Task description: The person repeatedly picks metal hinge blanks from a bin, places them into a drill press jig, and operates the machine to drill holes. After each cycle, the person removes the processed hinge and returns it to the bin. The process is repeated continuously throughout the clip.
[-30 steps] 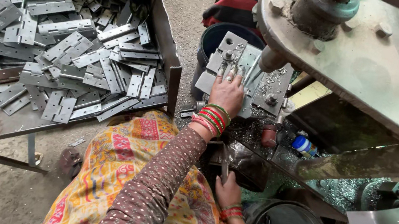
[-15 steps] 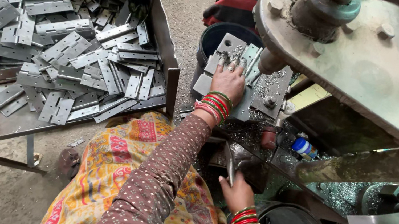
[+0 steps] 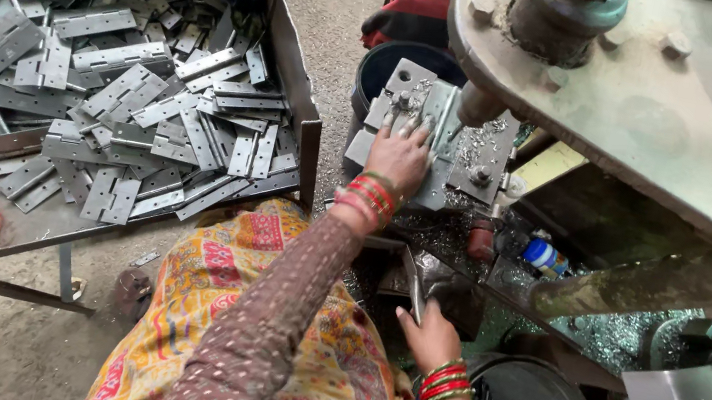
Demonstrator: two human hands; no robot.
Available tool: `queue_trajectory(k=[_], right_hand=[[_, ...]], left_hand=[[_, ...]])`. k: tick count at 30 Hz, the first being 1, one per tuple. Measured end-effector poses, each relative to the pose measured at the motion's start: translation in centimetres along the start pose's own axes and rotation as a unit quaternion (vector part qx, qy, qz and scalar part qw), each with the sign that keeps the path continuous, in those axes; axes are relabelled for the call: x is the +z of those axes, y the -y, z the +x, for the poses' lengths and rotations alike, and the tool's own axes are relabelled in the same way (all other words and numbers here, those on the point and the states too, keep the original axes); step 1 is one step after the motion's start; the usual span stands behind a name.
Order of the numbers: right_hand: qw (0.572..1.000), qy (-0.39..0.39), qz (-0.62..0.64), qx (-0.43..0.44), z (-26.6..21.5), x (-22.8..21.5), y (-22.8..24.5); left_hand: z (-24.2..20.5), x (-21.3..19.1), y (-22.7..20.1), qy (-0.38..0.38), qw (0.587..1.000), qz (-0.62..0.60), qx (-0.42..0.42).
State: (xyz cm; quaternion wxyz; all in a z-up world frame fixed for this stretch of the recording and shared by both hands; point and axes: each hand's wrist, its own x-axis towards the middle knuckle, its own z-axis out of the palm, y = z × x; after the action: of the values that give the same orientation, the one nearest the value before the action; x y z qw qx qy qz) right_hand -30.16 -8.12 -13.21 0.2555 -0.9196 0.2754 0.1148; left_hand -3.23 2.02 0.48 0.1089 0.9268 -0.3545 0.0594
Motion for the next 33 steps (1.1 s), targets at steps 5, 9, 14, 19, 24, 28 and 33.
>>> queue_trajectory(k=[5, 9, 14, 19, 24, 28, 33], right_hand=[[1.000, 0.017, -0.013, 0.002, 0.1, -3.2, 2.7], [0.999, -0.010, -0.032, -0.018, -0.9, -2.6, 2.6], [0.998, -0.033, 0.018, -0.049, -0.6, -3.0, 2.4], [0.999, -0.010, 0.026, -0.035, -0.7, -2.8, 2.7], [0.999, 0.000, 0.043, -0.012, -1.0, -3.3, 2.8], [1.000, -0.002, 0.013, -0.017, -0.7, -3.4, 3.0], [0.999, 0.007, 0.034, -0.012, -0.7, -3.7, 3.3]], left_hand=[[-8.5, -1.1, -3.2, -0.091, 0.989, 0.110, 0.024], [-12.8, -1.0, -2.3, -0.166, 0.982, 0.055, 0.067], [-10.3, -2.5, -0.7, -0.256, 0.959, -0.078, 0.093], [-5.3, -2.2, -1.7, -0.427, 0.895, -0.098, 0.087], [-2.7, 0.1, -1.7, -0.076, 0.996, 0.038, 0.007], [-4.0, -0.4, -0.4, -0.109, 0.989, 0.081, -0.062], [-6.1, -2.6, -1.5, 0.077, 0.993, 0.080, -0.041]])
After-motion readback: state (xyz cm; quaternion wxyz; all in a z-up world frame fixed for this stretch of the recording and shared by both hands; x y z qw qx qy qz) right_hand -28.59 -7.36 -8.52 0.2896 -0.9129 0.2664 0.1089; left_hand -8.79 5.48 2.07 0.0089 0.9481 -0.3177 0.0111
